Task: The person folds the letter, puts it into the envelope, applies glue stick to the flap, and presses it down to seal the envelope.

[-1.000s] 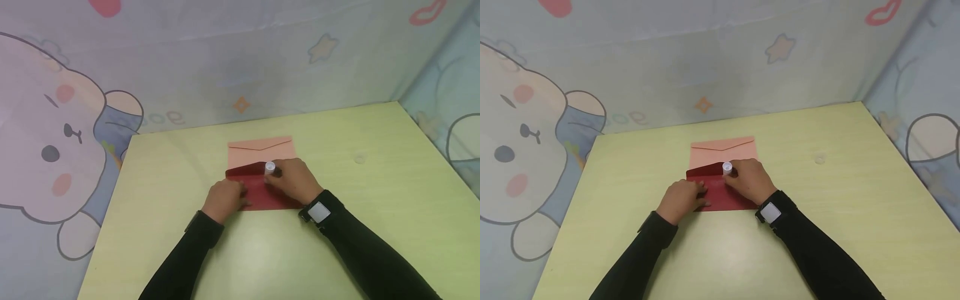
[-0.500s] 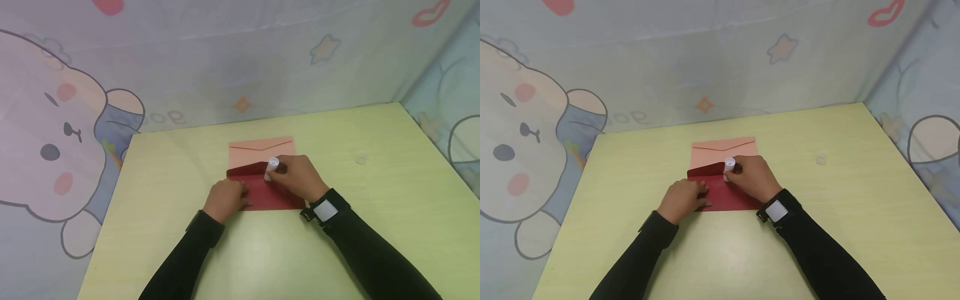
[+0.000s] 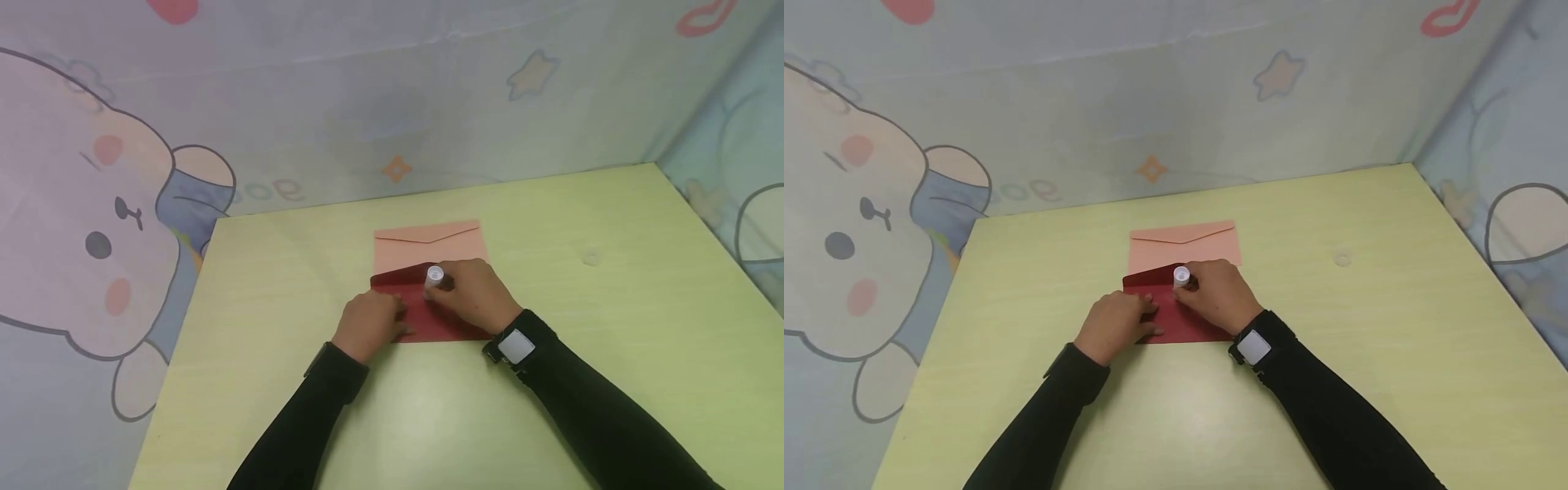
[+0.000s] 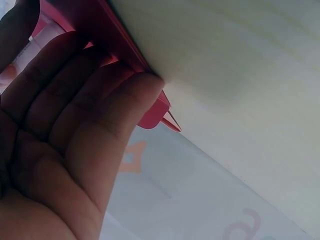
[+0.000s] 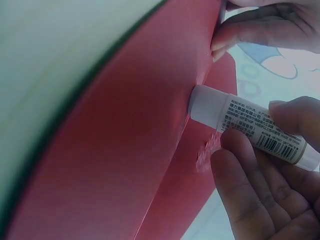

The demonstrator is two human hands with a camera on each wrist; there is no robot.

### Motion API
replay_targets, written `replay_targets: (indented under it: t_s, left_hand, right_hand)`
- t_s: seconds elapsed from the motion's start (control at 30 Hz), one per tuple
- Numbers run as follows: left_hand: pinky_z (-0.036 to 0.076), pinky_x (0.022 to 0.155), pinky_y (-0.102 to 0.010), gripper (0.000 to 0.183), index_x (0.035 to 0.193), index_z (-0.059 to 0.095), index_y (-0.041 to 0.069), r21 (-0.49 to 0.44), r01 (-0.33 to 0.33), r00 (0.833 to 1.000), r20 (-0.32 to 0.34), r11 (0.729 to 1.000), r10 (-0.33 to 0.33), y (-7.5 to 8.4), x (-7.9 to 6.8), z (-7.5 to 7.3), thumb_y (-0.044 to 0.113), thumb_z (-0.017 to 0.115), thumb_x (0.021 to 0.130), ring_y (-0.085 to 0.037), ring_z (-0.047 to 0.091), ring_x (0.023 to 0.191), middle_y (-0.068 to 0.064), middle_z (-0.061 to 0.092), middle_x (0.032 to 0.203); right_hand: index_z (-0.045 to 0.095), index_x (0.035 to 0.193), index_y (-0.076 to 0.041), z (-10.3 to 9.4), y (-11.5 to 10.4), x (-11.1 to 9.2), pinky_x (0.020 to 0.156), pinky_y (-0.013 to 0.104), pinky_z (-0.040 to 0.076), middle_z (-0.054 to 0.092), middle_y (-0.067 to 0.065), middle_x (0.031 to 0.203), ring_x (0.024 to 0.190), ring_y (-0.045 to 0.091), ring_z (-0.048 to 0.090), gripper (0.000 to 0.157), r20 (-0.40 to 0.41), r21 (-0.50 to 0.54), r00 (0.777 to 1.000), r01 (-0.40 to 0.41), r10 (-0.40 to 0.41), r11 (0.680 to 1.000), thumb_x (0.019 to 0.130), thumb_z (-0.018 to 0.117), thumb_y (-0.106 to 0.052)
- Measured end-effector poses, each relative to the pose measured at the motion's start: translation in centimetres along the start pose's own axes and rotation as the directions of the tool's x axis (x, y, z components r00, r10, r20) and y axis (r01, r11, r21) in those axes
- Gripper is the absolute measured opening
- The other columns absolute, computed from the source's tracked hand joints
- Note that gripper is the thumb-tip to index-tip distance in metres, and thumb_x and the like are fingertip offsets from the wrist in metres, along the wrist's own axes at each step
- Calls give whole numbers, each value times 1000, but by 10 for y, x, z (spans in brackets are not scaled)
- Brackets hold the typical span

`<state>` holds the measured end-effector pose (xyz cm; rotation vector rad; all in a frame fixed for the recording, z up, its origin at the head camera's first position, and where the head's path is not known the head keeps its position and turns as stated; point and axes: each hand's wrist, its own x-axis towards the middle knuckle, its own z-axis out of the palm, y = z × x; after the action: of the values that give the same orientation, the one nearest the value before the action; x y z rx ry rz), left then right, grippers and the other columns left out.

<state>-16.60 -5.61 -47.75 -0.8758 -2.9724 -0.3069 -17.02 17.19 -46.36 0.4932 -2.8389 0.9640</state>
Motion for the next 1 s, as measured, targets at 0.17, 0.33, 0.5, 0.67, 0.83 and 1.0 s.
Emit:
replay_targets:
  t_s: [0.17,0.33,0.5,0.67,0.83,1.0]
  left_hand:
    - [43,53,-37,49,71,59,20,39,-55,995,-77,998,58,-20,6,31,38,102,85,-13,44,61,7,50,60]
    - [45,55,-35,48,72,59,17,17,-42,998,-54,999,43,-10,2,15,35,101,87,-15,48,61,3,52,60]
    - [38,55,-29,50,72,58,18,30,-13,1000,-16,999,13,-1,-1,0,36,100,89,-14,45,63,5,48,61]
    - [38,53,-30,47,71,59,19,20,35,999,4,999,-35,-5,3,-1,35,99,91,-12,47,64,7,47,63]
    - [67,81,-44,15,106,84,15,-224,63,997,-20,972,-69,-10,10,-7,29,87,101,-22,77,94,-2,82,98]
    - [59,120,-44,43,153,74,18,-798,-7,995,-68,603,-78,3,21,-9,34,74,113,-21,71,145,-1,78,150]
  right_hand:
    - [80,93,-18,-3,6,-3,78,36,57,79,-4,84,80,16,68,13,3,-6,1000,-27,27,1000,96,89,-26]
    - [79,92,-17,-9,12,-8,74,33,55,77,-4,80,76,15,66,14,-3,-19,999,-45,45,999,95,90,-25]
    - [80,100,-15,-18,13,-14,78,34,56,81,-2,86,80,16,69,14,-32,28,995,-95,96,995,97,88,-27]
    - [77,125,-8,-37,11,-17,84,29,60,81,6,114,98,18,72,24,-70,334,977,-166,200,928,104,79,-19]
    - [70,140,-4,-32,5,-15,102,22,65,66,4,135,116,10,73,29,3,814,970,-144,243,563,110,71,-5]
    - [80,126,-22,-9,-9,-15,108,27,65,72,-4,136,117,6,79,23,72,961,965,-135,253,240,116,64,-7]
